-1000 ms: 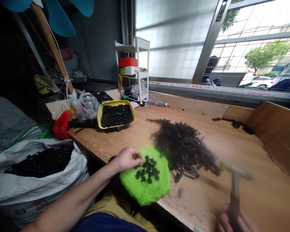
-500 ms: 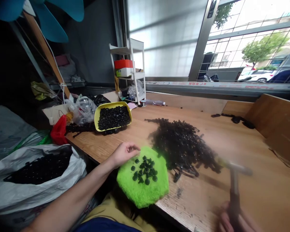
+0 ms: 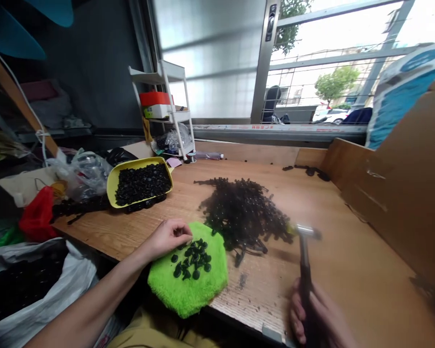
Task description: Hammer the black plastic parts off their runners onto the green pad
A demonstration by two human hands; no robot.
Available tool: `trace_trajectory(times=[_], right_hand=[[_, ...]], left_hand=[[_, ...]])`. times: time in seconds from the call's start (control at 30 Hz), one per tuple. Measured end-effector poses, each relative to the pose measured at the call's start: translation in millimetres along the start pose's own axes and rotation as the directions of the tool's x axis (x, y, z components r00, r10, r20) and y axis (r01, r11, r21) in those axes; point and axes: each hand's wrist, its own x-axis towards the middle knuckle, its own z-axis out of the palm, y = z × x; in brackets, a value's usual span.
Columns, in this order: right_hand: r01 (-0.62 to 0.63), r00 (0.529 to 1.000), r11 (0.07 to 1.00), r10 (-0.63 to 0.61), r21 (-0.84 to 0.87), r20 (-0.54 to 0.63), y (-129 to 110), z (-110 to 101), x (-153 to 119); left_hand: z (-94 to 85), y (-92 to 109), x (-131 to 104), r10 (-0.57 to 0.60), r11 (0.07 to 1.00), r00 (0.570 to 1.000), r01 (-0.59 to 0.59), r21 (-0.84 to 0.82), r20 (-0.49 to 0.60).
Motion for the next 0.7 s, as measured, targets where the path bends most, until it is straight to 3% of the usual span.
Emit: trace_trajectory(times=[0.1, 0.2, 0.33, 0.47, 0.6, 0.7], right_hand=[[0.018, 1.0, 1.0, -0.018, 0.011, -0.009, -5.5, 8.9, -4.7], [0.029, 1.0, 0.999, -0.029, 0.021, 0.003, -7.7, 12.4, -6.2], [0.054, 0.998, 0.997, -0.055, 0.049, 0.012, -9.2, 14.1, -5.2], [0.112, 0.993, 0.991, -0.113, 0.066, 0.014, -9.1, 14.7, -3.5], [0.181, 0.982, 0.982, -0.183, 0.053, 0.037, -6.4, 11.8, -0.4], [0.216, 0.974, 0.975, -0.219, 0.045, 0.054, -4.7, 9.1, 1.7]], left_hand=[[1.1, 15.1, 16.6, 0.029, 0.999, 1.0, -0.028, 0.032, -0.011], [11.6, 38.3, 47.5, 0.098, 0.976, 0.994, -0.106, 0.188, 0.052], [39.6, 61.9, 89.2, 0.153, 0.866, 0.954, -0.255, 0.429, 0.258], [62.2, 72.9, 108.5, 0.136, 0.799, 0.898, -0.349, 0.489, 0.418], [65.7, 76.3, 111.5, 0.191, 0.793, 0.893, -0.385, 0.471, 0.409], [63.5, 71.8, 114.8, 0.211, 0.836, 0.915, -0.351, 0.422, 0.343]])
